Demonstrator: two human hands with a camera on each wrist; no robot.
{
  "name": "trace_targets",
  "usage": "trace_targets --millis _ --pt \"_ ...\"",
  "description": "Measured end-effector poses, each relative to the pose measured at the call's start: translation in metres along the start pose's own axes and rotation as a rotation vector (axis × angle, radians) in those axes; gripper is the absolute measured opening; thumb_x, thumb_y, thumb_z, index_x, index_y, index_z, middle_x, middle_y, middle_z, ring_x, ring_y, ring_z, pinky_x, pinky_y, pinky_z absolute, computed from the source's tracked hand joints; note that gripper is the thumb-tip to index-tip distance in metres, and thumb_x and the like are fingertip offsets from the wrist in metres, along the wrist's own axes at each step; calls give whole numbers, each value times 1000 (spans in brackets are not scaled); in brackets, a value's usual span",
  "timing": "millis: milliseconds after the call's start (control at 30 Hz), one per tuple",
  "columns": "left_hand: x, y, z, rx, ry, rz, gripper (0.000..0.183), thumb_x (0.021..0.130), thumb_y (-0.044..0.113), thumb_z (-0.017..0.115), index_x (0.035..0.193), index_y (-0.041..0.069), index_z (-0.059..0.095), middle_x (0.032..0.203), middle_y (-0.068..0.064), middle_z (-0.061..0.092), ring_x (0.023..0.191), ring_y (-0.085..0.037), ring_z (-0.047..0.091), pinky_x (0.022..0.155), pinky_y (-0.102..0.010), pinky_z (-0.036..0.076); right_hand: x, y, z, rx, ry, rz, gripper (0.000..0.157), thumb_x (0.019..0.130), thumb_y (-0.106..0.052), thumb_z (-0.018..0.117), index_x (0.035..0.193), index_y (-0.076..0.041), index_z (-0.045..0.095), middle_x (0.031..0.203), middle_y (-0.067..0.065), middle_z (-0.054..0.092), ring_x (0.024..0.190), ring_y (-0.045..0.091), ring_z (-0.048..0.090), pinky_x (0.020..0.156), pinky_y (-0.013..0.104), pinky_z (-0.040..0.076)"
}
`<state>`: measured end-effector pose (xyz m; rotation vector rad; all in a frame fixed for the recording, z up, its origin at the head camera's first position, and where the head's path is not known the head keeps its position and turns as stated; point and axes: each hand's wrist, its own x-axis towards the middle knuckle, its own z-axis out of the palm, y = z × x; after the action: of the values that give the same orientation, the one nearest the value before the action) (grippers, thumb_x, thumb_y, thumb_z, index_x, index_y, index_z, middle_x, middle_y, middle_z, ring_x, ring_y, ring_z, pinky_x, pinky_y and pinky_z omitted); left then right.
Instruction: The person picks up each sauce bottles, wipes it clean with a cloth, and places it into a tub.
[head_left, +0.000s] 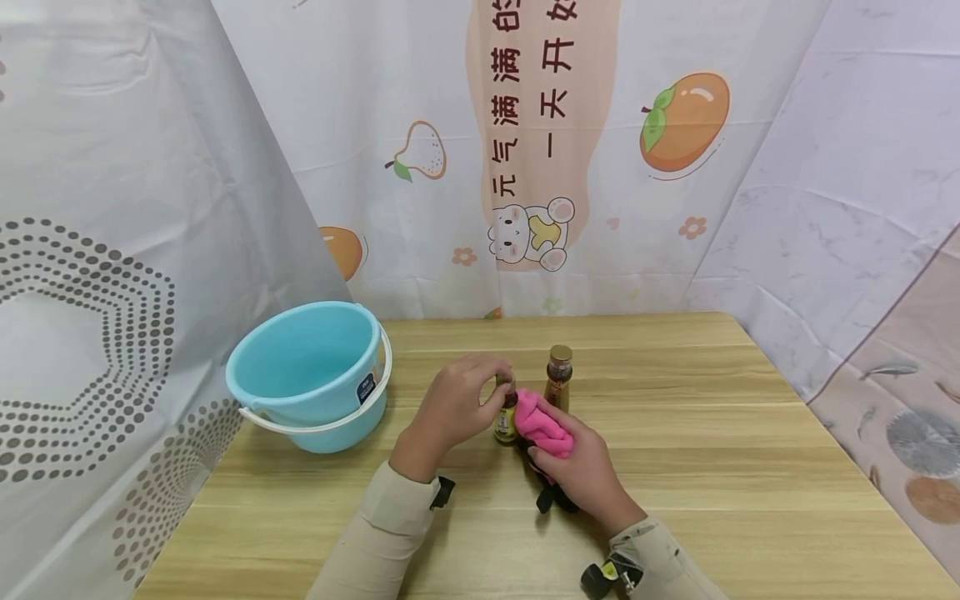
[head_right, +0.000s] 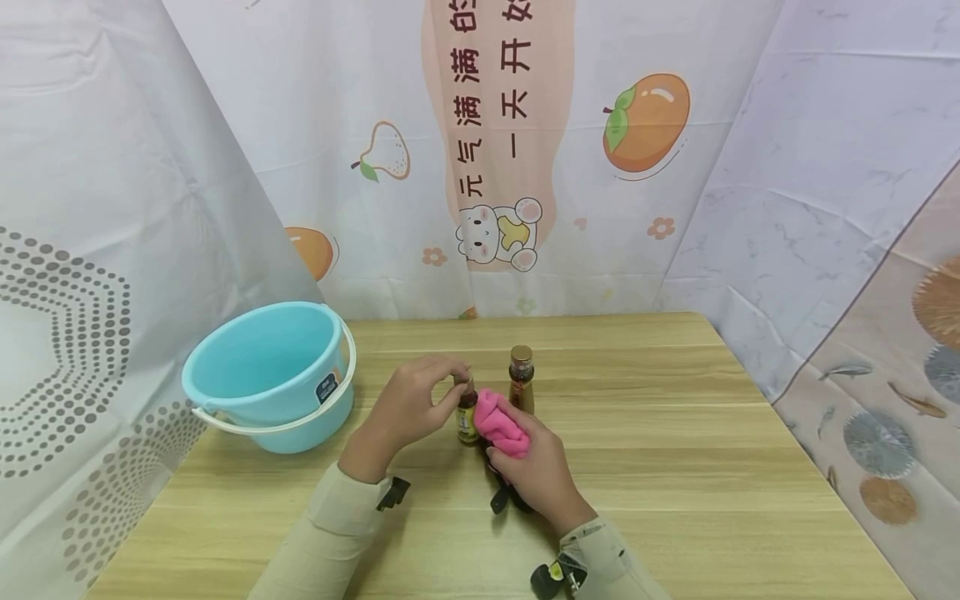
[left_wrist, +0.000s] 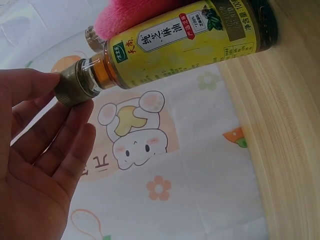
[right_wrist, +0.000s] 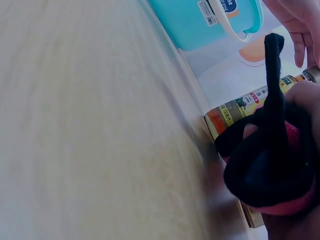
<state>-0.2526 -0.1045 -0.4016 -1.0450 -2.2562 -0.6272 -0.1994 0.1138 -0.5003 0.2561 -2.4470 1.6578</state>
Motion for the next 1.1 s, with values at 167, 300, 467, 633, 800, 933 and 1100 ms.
trace_targets --millis 167,300,467,633,800,933,1100 --pt "0 1 0 7 -9 -9 4 95 15 74 99 14 74 104 2 77 103 -12 72 93 -29 60 -1 -3 0 -12 22 -37 75 80 -7 87 144 -36 61 121 4 70 90 17 63 75 24 57" --pt "0 1 1 19 -8 -12 5 96 18 76 99 15 74 104 3 77 101 -12 72 91 -29 60 -2 -3 0 -7 32 -72 76 81 -7 88 145 -36 60 122 2 70 92 18 63 77 24 57" --pt "0 2 3 37 -9 -14 8 96 21 76 98 15 73 102 3 76 98 -11 71 88 -28 61 -3 -4 0 0 47 -116 76 81 -7 88 146 -34 59 122 1 69 92 17 62 77 23 57" --pt "0 2 5 58 6 -10 9 95 22 78 97 14 72 99 4 75 93 -10 70 85 -28 61 -3 -8 -1 18 59 -168 79 81 -5 87 147 -35 57 127 -1 67 97 18 64 80 24 59" --pt "1 2 8 81 35 6 11 94 22 79 96 14 72 95 4 74 89 -10 69 83 -27 61 -3 -9 -2 27 74 -203 78 82 -5 86 147 -35 57 130 -1 66 101 17 64 81 24 60" --pt "1 2 9 96 50 18 12 94 22 79 96 14 72 94 3 73 89 -11 69 82 -27 62 -3 -7 -2 22 69 -208 75 83 -5 86 147 -33 57 128 0 67 99 16 64 80 24 60" --pt "0 3 9 107 53 21 12 93 22 79 97 14 71 94 3 73 87 -10 69 79 -27 62 -2 -4 -2 18 56 -167 74 83 -5 86 145 -34 59 124 1 69 97 18 64 78 24 59"
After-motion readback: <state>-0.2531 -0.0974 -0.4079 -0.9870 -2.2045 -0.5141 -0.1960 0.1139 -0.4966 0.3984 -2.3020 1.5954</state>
